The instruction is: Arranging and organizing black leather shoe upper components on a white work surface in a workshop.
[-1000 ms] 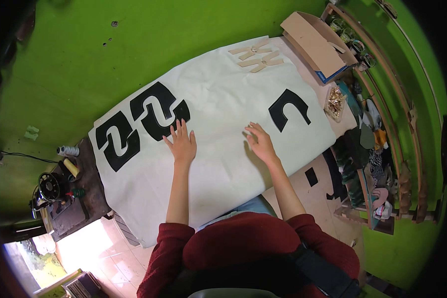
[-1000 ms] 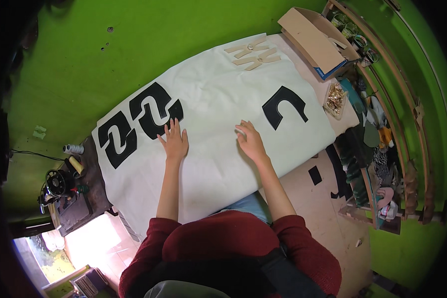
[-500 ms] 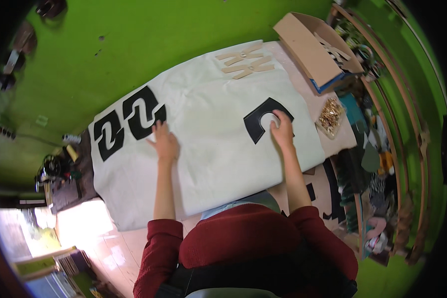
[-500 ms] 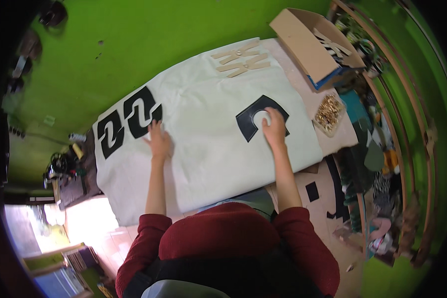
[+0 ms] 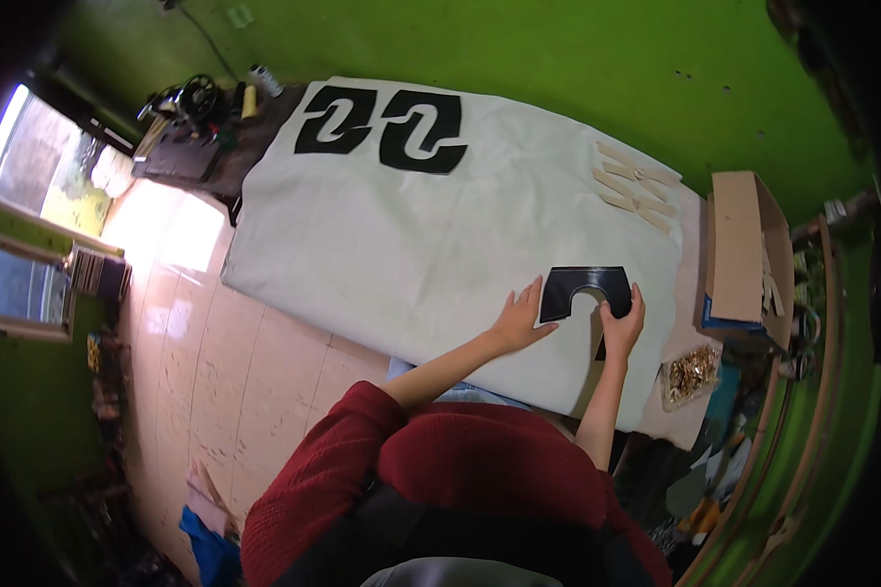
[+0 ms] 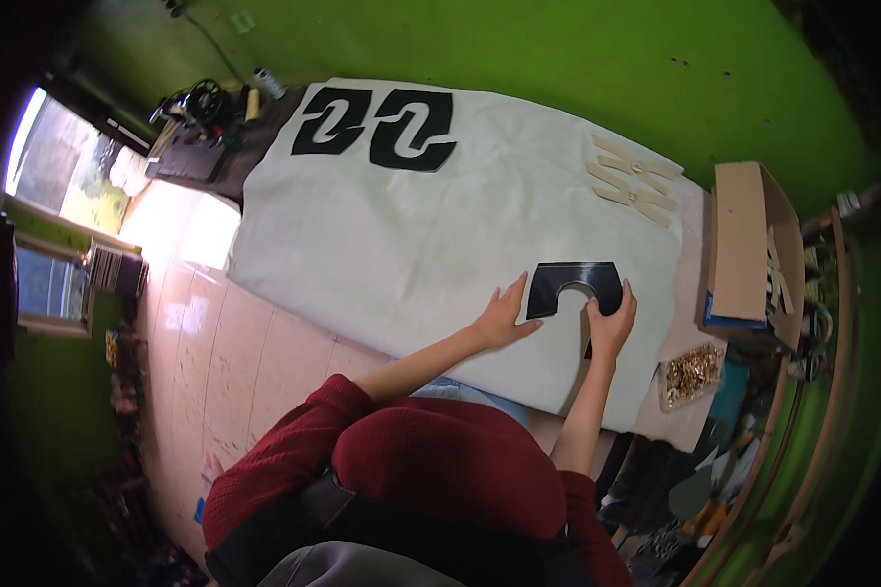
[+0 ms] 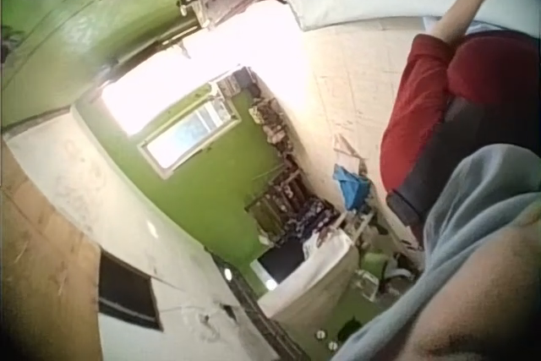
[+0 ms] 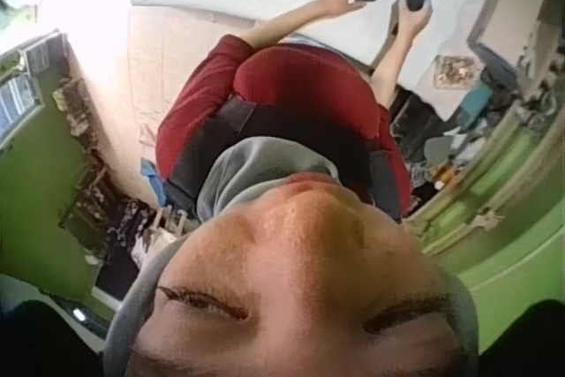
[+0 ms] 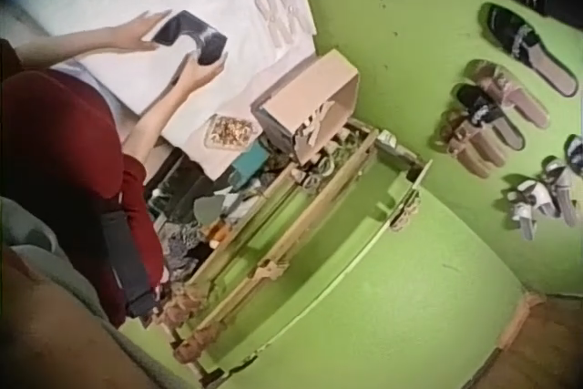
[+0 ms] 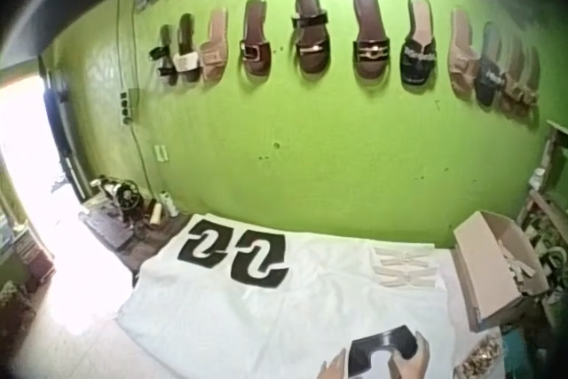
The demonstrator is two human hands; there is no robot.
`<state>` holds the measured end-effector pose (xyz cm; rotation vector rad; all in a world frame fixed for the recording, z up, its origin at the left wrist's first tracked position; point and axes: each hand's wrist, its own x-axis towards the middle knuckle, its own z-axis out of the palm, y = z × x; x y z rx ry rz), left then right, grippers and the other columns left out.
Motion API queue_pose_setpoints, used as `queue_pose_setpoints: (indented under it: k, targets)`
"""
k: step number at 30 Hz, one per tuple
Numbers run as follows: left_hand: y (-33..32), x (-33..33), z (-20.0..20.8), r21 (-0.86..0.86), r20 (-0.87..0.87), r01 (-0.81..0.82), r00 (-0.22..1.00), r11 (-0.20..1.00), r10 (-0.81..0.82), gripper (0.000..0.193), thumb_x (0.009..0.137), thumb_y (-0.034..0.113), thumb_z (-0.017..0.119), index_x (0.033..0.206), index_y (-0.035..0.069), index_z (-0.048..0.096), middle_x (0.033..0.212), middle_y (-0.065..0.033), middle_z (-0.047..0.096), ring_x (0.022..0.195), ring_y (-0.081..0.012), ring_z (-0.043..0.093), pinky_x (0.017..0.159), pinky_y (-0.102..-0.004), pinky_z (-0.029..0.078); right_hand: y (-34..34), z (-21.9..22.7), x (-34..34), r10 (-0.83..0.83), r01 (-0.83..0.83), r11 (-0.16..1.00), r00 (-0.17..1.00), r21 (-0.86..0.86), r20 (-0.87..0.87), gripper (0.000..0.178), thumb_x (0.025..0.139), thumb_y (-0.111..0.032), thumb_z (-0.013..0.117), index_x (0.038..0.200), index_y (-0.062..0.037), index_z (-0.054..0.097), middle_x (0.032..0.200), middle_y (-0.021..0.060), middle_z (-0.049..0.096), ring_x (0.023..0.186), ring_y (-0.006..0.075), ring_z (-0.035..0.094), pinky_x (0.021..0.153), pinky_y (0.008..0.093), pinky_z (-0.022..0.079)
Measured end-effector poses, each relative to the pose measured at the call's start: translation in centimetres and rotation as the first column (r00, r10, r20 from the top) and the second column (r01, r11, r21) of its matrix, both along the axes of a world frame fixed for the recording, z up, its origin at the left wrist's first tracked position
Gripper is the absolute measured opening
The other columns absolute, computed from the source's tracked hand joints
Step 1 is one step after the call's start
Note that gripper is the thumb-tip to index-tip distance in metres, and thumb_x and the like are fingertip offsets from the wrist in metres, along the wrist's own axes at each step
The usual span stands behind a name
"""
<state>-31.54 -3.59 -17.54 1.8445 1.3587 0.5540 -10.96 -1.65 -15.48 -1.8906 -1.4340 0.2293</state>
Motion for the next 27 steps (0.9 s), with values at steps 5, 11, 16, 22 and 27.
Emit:
queue_pose_setpoints:
  k: [5, 11, 16, 22, 27]
  targets:
    - [0.3, -0.5, -2.4, -0.153, 0.540, -0.304, 0.771, 0.940, 0.337, 0.089, 0.077, 0.027, 0.071, 0.135, -0.009, 0.014, 0.120, -0.0248, 0.046, 0.106, -0.0286, 0.051, 0.090, -0.0354, 0.042, -0.9, 2.1, -2.5, 0.186, -0.195, 0.981, 0.905, 0.016, -0.383, 0.067, 0.068, -0.008, 0.070, 0.129, -0.0058, 0.043, 0.115, 0.0094, 0.051, 0.095, 0.0199, 0.053, 0.082, 0.0321, 0.046]
    - [1.5, -4.0, -1.4, -0.289, 0.681, -0.352, 0.578, 0.890, 0.450, 0.030, 0.082, 0.026, 0.066, 0.095, 0.000, 0.057, 0.073, -0.0037, 0.060, 0.066, -0.0106, 0.055, 0.060, -0.0253, 0.045, -0.8, 1.8, -6.0, 0.210, -0.221, 0.975, 0.883, 0.024, -0.420, 0.070, 0.068, -0.014, 0.075, 0.130, -0.0069, 0.043, 0.114, 0.0076, 0.050, 0.091, 0.0170, 0.052, 0.078, 0.0299, 0.045]
    - [1.4, -12.3, 1.3, -0.187, 0.612, -0.422, 0.657, 0.887, 0.441, 0.029, 0.081, 0.021, 0.068, 0.096, -0.001, 0.057, 0.078, -0.0052, 0.062, 0.070, -0.0090, 0.054, 0.063, -0.0250, 0.045, -0.5, 2.0, -12.4, 0.263, -0.291, 0.957, 0.872, -0.005, -0.413, 0.067, 0.068, -0.019, 0.077, 0.124, -0.0035, 0.046, 0.112, 0.0118, 0.050, 0.092, 0.0211, 0.054, 0.078, 0.0305, 0.046]
    - [2.5, -22.1, 0.6, -0.122, 0.560, -0.536, 0.657, 0.835, 0.504, 0.025, 0.089, 0.021, 0.057, 0.095, -0.004, 0.060, 0.077, -0.0052, 0.063, 0.068, -0.0080, 0.054, 0.062, -0.0246, 0.045, 0.4, 0.6, -21.8, 0.345, -0.367, 0.930, 0.851, 0.021, -0.396, 0.063, 0.070, -0.019, 0.076, 0.122, 0.0007, 0.046, 0.105, 0.0161, 0.053, 0.097, 0.0298, 0.054, 0.084, 0.0349, 0.045]
    - [4.9, -29.2, 0.0, -0.106, 0.386, -0.554, 0.742, 0.826, 0.547, 0.026, 0.086, 0.022, 0.060, 0.090, -0.004, 0.062, 0.071, -0.0069, 0.063, 0.063, -0.0103, 0.057, 0.060, -0.0248, 0.046, 2.2, -1.1, -27.9, 0.335, -0.381, 0.925, 0.799, 0.011, -0.500, 0.051, 0.077, -0.004, 0.066, 0.124, -0.0007, 0.047, 0.108, 0.0149, 0.058, 0.093, 0.0229, 0.058, 0.081, 0.0302, 0.046]
